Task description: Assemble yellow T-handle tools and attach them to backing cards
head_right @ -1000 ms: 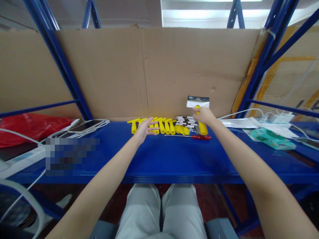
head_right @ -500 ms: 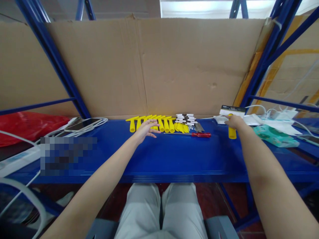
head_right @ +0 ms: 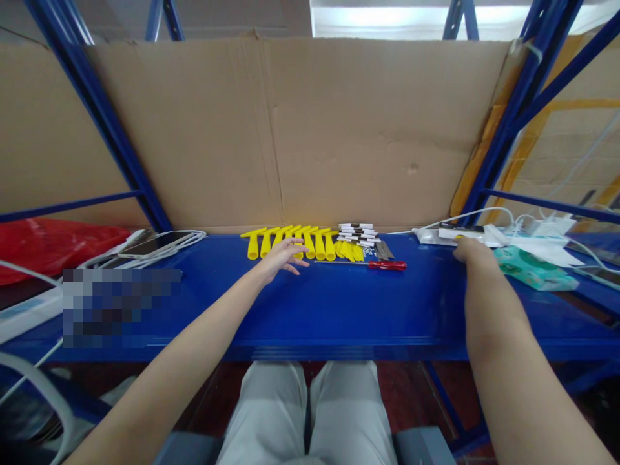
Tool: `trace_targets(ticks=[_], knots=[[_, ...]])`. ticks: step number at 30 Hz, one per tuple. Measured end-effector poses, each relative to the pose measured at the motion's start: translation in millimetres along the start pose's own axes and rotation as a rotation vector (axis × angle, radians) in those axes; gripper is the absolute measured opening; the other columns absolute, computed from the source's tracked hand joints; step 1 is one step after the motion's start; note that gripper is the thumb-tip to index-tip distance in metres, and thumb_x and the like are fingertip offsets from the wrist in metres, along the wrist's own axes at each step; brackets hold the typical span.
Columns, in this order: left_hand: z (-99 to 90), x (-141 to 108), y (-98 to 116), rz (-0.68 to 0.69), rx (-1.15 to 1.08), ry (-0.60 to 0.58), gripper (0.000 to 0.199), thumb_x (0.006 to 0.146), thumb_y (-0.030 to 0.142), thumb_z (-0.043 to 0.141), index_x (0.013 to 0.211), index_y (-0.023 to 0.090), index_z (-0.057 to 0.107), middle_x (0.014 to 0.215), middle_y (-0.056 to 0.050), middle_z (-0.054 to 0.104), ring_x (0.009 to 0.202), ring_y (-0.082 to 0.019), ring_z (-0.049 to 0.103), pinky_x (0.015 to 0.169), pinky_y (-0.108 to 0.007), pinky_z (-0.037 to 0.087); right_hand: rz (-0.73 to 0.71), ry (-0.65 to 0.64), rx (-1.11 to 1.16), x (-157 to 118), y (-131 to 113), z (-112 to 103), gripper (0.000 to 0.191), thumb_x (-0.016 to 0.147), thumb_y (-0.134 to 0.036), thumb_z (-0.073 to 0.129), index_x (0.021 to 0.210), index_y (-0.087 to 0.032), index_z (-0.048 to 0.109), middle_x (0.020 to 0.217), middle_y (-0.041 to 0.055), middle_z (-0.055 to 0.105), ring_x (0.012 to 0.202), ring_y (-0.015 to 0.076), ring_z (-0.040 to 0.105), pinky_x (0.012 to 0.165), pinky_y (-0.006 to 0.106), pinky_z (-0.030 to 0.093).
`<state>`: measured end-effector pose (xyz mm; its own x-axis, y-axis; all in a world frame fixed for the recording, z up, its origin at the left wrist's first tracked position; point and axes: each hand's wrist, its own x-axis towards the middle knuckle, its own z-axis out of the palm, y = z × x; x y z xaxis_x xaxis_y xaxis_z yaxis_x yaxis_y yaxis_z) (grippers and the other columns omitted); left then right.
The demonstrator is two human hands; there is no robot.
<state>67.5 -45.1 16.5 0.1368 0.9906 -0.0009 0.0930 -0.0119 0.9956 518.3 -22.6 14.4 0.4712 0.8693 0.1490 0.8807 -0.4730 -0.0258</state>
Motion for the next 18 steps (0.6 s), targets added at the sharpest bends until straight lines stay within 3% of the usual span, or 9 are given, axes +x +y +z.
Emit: trace_targets(ticks=[8,18], knots=[[0.7,-0.7,-2.3,0.025,0.043,-0.017,0.037,0.076,0.02,0.067,0.11,0.018,0.056,0.119,-0.015,0.065,0.063,-0.017,0.07,0.042,-0.018,0.048,0.052,0.033,-0.046,-28.1,-4.8,0.9,0.044,0.086,-0.006,0.045,0.125,-0.012,0.065,0.125,0.0328,0.055,0.109,0.0299,0.062,0.07,0.037,0.042],[3.6,-4.0,0.5,0.033,0.13,-0.049,0.032,0.082,0.015,0.058,0.114,0.016,0.053,0.112,-0.016,0.067,0.064,-0.017,0.07,0.042,-0.02,0.048,-0.002,0.022,-0.127,-24.9,2.4,6.3,0.042,0.092,-0.011,0.035,0.123,-0.01,0.063,0.129,0.0275,0.057,0.119,0.0276,0.057,0.09,0.037,0.044]])
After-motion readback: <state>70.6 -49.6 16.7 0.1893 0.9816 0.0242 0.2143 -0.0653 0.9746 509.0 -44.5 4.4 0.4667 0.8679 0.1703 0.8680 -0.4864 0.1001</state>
